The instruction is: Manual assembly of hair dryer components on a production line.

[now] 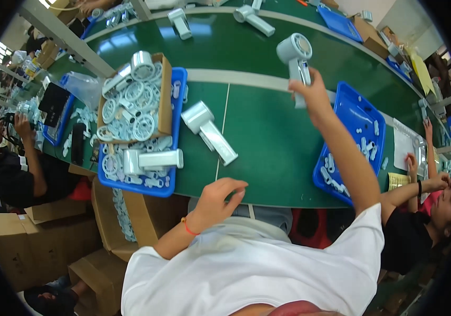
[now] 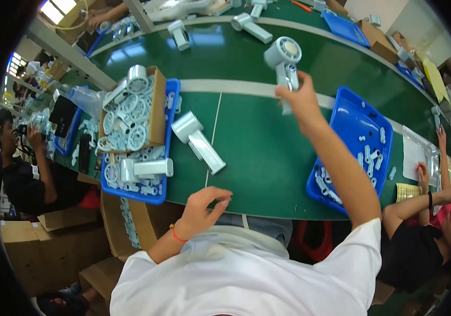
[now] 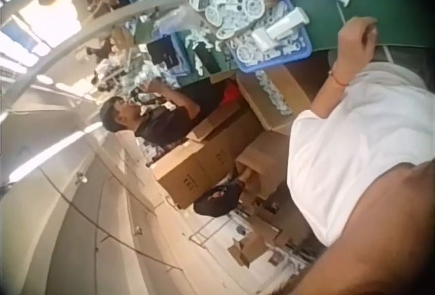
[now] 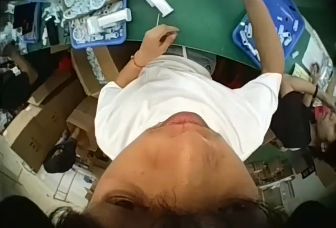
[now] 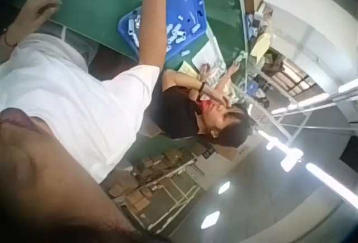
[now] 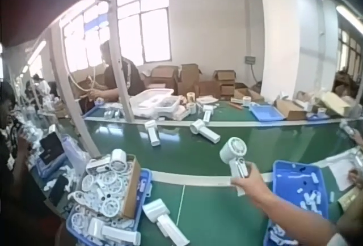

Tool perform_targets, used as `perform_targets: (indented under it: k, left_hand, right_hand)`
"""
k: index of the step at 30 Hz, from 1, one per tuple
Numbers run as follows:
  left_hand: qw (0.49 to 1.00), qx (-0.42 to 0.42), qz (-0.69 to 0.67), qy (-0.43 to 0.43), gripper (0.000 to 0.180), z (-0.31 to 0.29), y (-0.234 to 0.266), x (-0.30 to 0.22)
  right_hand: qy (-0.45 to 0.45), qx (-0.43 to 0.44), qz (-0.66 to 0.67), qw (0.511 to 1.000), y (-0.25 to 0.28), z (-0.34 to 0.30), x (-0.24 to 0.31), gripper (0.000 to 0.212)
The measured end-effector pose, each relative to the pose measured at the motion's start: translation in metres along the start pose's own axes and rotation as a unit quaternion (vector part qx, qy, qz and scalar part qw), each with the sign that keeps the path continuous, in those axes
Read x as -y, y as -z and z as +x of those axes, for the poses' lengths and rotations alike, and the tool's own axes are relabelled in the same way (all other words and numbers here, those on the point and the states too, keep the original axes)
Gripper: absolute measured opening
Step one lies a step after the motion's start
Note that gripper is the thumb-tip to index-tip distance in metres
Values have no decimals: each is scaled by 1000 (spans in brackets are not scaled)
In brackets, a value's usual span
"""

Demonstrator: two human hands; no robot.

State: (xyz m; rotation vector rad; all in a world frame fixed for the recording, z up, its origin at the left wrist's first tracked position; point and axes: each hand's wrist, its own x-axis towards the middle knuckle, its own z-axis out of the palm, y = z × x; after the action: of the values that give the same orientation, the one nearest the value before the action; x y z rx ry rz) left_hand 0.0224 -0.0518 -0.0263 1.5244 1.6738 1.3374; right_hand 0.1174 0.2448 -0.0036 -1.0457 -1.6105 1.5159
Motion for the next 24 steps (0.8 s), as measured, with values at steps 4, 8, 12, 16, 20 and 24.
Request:
perform_targets:
  k: [4, 8, 12, 16, 20, 24]
  left_hand:
    - [988, 9, 128, -86, 15, 18, 39, -26]
    - [959, 32, 255, -123, 16, 71, 78, -43]
    - [946, 106, 304, 23, 22, 202, 104, -7]
    - [878, -37, 456, 144, 57, 345, 144, 98]
    - [811, -302, 342, 364, 91, 422, 137, 162]
    - [836, -161, 381, 361, 41, 458, 90, 203]
  right_hand:
    - [-17, -102, -265, 959, 47, 131, -19, 58]
    - [-51, -195, -345, 917, 89, 182, -68, 60]
    - [108, -358, -547, 749, 63, 145, -53, 53]
    - [167, -76, -410, 893, 75, 37, 36, 30]
    - [111, -57, -479, 869, 111, -62, 38, 26]
    - [24, -96, -539, 836, 137, -129, 6, 29]
